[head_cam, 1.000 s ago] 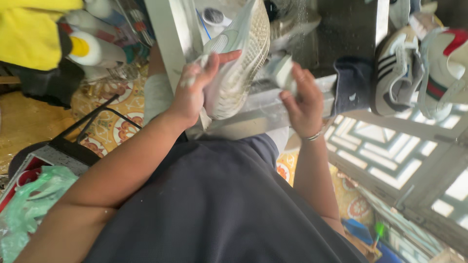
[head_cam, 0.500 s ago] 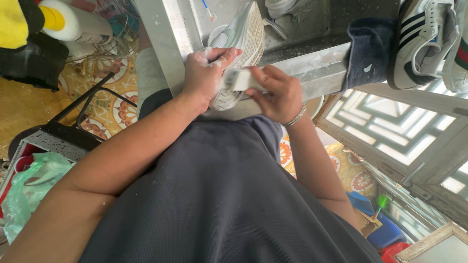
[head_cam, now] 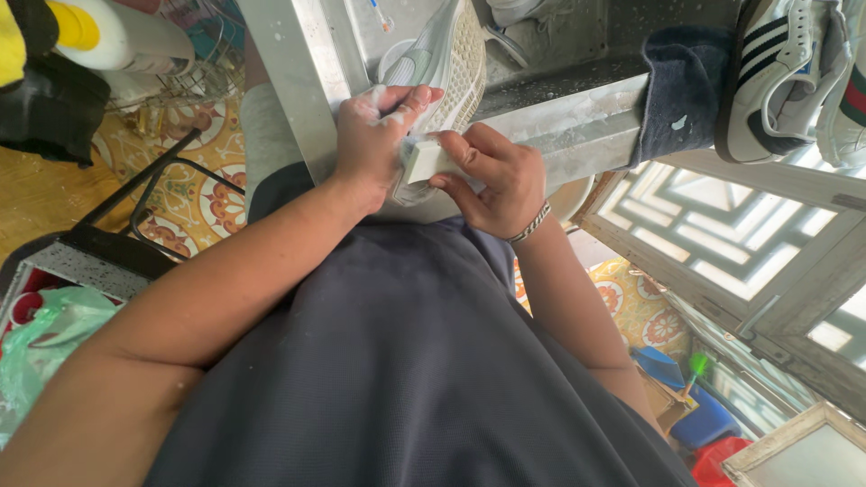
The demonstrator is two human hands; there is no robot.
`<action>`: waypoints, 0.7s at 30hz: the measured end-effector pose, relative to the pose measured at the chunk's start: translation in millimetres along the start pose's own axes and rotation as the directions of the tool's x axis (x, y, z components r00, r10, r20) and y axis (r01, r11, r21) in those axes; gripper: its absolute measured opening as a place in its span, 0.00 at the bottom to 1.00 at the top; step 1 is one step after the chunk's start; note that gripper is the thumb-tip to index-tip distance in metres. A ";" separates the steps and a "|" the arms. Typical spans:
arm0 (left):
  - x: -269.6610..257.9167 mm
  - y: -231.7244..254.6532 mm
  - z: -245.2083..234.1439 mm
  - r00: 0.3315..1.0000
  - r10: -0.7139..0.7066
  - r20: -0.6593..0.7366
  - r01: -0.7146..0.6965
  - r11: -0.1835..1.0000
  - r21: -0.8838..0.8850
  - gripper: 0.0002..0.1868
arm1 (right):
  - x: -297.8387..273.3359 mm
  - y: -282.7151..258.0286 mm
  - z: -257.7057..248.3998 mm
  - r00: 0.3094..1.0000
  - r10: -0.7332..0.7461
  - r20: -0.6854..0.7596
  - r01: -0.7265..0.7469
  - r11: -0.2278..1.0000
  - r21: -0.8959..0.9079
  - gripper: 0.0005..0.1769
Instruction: The person scrubs a white sneaker with a brush and cleaning solution, focusing on the sole and upper mesh. They rinse the shoe under running water to remove soap and dirt, then repeat the scrubbing process on the other shoe.
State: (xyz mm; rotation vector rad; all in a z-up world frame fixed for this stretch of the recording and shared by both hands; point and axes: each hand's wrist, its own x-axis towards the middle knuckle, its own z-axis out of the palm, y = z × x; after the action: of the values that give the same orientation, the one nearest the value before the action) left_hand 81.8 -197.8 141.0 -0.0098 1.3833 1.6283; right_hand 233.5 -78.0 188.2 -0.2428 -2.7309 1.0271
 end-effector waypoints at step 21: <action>-0.3 -4.7 -2.6 0.993 0.112 0.022 -0.114 0.988 0.106 0.16 | -3.3 8.4 -0.5 0.999 -0.038 -0.024 0.041 0.990 0.135 0.26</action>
State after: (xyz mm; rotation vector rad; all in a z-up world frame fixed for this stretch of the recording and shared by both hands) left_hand 83.6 -200.5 136.7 0.1470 1.4796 1.6411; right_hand 237.5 -72.2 182.6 -0.1758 -2.6220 1.1855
